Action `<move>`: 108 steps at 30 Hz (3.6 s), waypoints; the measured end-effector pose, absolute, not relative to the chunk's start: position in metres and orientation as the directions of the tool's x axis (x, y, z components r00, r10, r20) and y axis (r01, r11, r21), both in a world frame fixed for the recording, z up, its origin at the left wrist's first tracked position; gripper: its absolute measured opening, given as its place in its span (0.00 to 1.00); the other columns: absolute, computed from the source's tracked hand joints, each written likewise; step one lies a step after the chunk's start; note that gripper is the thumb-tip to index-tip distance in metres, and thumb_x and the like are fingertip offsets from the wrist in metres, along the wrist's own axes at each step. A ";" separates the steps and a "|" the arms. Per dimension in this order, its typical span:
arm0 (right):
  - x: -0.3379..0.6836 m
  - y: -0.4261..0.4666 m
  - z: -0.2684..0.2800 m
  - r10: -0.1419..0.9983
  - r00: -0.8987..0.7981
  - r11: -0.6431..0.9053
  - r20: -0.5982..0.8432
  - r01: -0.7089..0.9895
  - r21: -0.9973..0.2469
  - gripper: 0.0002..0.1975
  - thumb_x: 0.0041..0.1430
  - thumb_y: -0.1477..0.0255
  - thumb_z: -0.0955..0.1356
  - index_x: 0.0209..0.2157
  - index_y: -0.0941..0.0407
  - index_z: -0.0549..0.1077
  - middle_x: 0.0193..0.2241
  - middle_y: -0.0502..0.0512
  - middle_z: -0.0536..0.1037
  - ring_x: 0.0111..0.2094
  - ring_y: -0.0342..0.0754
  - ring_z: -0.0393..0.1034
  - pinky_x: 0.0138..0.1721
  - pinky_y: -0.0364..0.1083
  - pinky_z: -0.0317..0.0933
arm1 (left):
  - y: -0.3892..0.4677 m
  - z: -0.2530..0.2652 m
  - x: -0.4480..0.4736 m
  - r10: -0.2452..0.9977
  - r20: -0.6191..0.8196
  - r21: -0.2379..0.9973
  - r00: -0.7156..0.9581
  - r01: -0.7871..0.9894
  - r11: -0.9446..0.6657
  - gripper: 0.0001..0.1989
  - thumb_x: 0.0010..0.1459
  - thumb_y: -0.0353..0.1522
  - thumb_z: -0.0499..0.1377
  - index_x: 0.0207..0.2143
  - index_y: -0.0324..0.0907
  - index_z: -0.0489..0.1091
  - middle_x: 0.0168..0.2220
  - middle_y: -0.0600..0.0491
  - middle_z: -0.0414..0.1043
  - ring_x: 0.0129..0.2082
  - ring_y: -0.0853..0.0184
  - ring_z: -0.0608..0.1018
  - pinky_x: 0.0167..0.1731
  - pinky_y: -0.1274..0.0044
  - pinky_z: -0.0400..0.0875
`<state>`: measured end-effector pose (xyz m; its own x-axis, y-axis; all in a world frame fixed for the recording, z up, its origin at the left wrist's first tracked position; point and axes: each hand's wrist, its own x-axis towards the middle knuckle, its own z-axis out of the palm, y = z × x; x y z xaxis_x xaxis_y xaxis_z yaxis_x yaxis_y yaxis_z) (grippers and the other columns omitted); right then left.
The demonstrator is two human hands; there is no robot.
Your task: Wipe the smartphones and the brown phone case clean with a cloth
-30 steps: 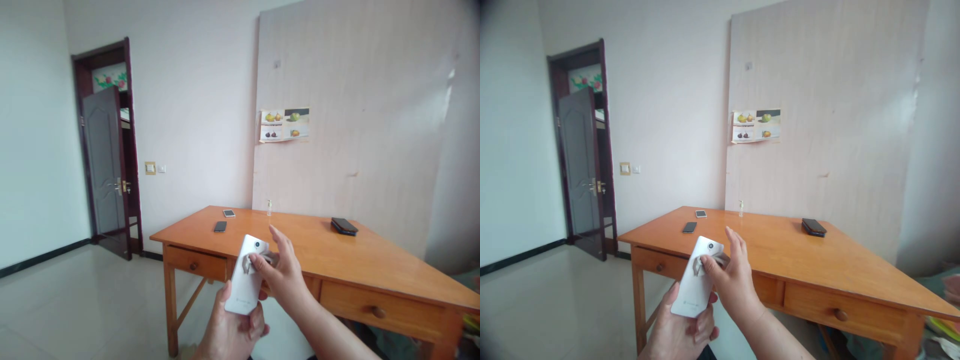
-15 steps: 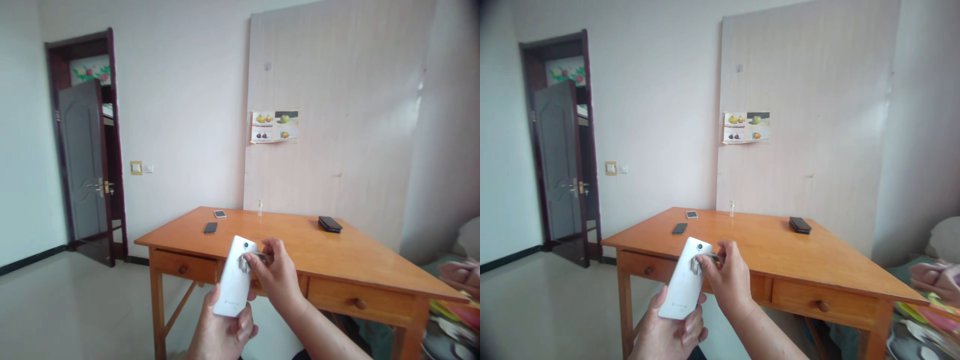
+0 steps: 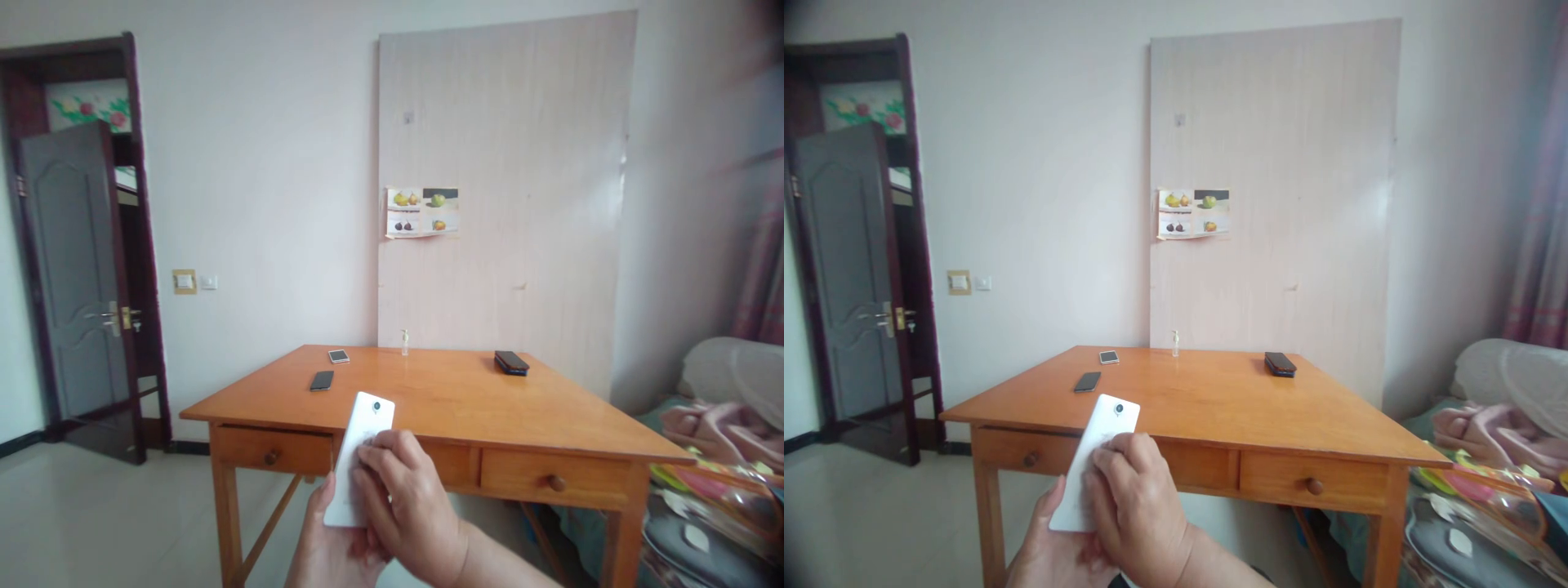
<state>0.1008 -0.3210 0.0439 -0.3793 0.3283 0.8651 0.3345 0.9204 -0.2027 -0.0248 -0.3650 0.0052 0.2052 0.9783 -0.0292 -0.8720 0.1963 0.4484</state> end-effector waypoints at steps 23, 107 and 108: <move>0.104 -0.297 0.074 0.475 -0.228 0.864 0.850 0.303 -0.402 0.04 0.63 0.69 0.65 0.39 0.53 0.71 0.35 0.54 0.71 0.35 0.46 0.69 0.35 0.45 0.66 | -0.356 -0.007 -0.018 0.965 0.073 0.568 0.252 -0.806 0.168 0.35 0.55 0.58 0.52 0.36 0.33 0.75 0.15 0.57 0.62 0.14 0.73 0.61 0.27 0.74 0.59; 0.122 -0.302 0.061 0.465 -0.318 0.825 0.826 0.495 -0.274 0.06 0.64 0.69 0.64 0.40 0.53 0.71 0.32 0.53 0.72 0.32 0.47 0.68 0.34 0.45 0.60 | -0.359 -0.005 -0.029 0.889 0.224 0.516 0.399 -0.823 0.239 0.44 0.56 0.61 0.42 0.36 0.29 0.75 0.13 0.57 0.59 0.14 0.73 0.58 0.33 0.71 0.63; 0.120 -0.309 0.055 0.446 -0.371 0.844 0.814 0.476 -0.246 0.06 0.64 0.70 0.64 0.40 0.53 0.71 0.31 0.53 0.72 0.32 0.46 0.68 0.34 0.45 0.60 | -0.359 -0.006 -0.029 0.893 0.225 0.495 0.389 -0.835 0.239 0.42 0.57 0.61 0.43 0.34 0.31 0.75 0.13 0.57 0.59 0.14 0.72 0.59 0.32 0.72 0.63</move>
